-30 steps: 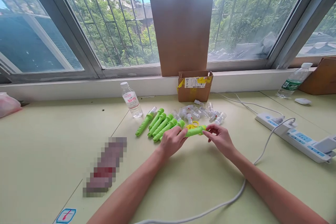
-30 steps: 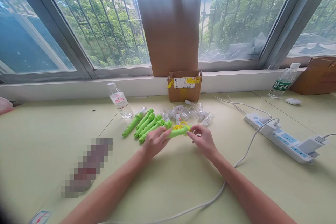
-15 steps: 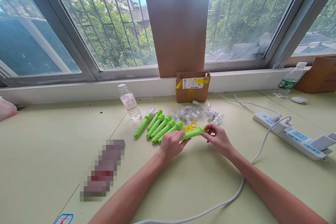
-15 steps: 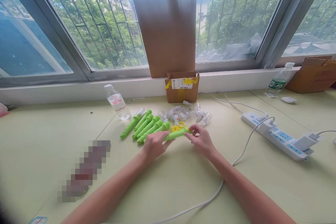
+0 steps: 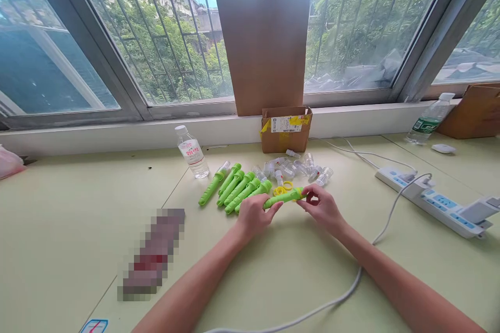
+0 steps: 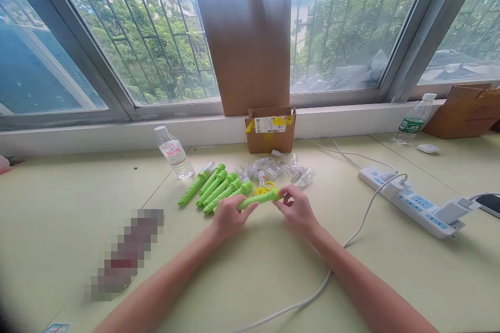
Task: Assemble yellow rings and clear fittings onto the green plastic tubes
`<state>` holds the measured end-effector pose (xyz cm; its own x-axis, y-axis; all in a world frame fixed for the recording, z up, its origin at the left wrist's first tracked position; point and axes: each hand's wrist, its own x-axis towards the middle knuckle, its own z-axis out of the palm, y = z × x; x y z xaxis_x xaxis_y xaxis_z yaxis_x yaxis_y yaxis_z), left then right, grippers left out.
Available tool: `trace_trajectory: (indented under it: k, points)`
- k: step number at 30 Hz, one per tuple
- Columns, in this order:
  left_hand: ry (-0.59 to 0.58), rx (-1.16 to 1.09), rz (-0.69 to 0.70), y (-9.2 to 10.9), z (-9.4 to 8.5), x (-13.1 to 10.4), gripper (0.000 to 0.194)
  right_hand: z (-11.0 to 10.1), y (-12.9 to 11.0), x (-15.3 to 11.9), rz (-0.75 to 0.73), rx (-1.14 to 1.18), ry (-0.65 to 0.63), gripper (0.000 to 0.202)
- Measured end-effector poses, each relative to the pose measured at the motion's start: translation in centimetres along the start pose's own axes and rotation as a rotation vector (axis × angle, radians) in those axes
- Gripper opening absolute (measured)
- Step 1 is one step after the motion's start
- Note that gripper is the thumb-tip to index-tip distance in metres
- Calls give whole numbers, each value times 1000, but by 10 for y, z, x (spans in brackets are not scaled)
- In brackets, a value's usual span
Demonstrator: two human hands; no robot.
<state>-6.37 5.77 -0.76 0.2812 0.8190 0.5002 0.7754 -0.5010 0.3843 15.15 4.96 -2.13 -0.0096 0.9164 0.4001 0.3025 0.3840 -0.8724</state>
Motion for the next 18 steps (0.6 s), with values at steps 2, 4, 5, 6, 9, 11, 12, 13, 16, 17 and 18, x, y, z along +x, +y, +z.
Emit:
trace_trajectory:
  k: [2, 4, 5, 6, 9, 11, 12, 13, 16, 17, 18]
  points:
    - [-4, -15, -19, 1, 0, 0, 46, 2, -1, -1, -35, -9, -9, 19]
    - [2, -34, -32, 2, 1, 1, 47, 6, -2, -3, -71, -23, -10, 18]
    - [10, -39, -34, 2, 1, 1, 48, 7, -4, -4, -83, -29, -3, 18]
    - [19, -41, -33, 2, 1, 1, 48, 9, -5, -4, -85, -27, 13, 18]
    - [49, -20, -12, 2, 1, 1, 46, 10, -6, -6, -64, -15, 73, 18]
    - [63, 2, 15, 2, 3, 1, 45, 10, -6, -6, -51, -22, 105, 24]
    - [68, 13, 30, 1, 4, 0, 45, 9, -5, -5, -51, -28, 113, 27]
    - [72, 23, 44, 1, 5, 0, 45, 8, -4, -5, -54, -35, 117, 30]
    - [92, 53, 76, 0, 7, -1, 45, 8, -4, -4, -65, -40, 123, 26]
    - [102, 62, 86, 0, 8, -2, 44, 8, -3, -4, -64, -41, 126, 24]
    - [113, 72, 98, -1, 8, -2, 44, 8, -3, -4, -61, -42, 130, 23]
